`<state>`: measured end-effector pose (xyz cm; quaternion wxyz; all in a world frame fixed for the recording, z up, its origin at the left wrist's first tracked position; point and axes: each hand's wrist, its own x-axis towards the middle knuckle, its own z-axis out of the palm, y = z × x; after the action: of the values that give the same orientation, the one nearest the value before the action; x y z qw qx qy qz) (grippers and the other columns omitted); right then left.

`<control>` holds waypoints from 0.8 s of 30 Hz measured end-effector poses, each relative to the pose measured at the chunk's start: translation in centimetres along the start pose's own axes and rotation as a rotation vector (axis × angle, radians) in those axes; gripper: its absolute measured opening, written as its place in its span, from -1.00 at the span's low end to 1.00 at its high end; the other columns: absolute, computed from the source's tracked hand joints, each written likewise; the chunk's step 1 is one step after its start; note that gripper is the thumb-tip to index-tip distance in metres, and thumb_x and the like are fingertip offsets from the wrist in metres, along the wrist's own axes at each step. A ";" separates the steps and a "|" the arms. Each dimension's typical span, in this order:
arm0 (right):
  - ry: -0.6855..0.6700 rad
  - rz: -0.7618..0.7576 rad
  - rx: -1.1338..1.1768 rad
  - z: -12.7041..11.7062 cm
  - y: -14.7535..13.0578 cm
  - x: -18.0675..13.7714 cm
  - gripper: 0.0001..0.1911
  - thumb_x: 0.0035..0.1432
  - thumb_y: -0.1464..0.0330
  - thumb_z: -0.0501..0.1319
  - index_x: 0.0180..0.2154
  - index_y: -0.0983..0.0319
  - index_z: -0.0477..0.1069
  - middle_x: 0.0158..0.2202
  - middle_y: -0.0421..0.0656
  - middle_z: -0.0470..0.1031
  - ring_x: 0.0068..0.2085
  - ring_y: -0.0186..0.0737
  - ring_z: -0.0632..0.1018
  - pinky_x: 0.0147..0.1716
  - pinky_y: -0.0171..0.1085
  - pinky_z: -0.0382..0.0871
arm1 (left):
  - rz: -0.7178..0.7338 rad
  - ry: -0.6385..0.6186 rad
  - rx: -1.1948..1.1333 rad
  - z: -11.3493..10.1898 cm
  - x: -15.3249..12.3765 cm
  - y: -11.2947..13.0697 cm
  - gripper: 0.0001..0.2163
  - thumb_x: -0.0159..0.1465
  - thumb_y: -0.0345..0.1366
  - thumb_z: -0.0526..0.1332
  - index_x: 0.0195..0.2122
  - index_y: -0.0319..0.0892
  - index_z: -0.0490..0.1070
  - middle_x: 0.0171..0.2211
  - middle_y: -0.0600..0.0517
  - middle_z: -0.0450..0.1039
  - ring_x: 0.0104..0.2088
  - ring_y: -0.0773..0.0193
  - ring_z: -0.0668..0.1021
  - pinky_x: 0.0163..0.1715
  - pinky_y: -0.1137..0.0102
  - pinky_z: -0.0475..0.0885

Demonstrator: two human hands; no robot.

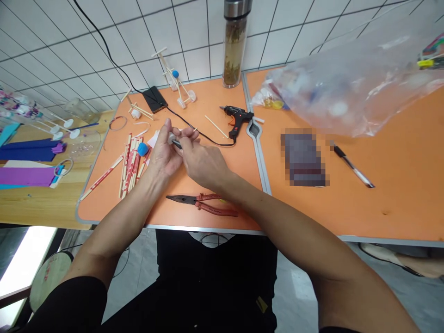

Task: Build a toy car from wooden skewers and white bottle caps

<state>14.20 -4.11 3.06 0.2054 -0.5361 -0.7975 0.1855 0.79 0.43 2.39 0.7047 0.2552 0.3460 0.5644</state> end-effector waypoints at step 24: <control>-0.383 0.186 1.049 -2.4 0.0 0.3 -0.72 0.56 0.16 -0.01 -0.03 0.15 0.39 -0.46 -0.35 0.12 -0.57 -0.31 0.04 -0.58 -0.34 0.02 | 0.033 -0.136 0.070 -0.1 -1.1 -0.2 -0.53 0.51 0.00 0.33 -0.52 -0.09 0.38 -0.21 0.01 0.81 0.28 -0.04 0.75 0.31 0.10 0.67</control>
<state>15.36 -3.66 5.12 0.2789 -0.3870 -0.5710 0.6681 0.67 -0.63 2.42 0.7080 0.3231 0.3125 0.5447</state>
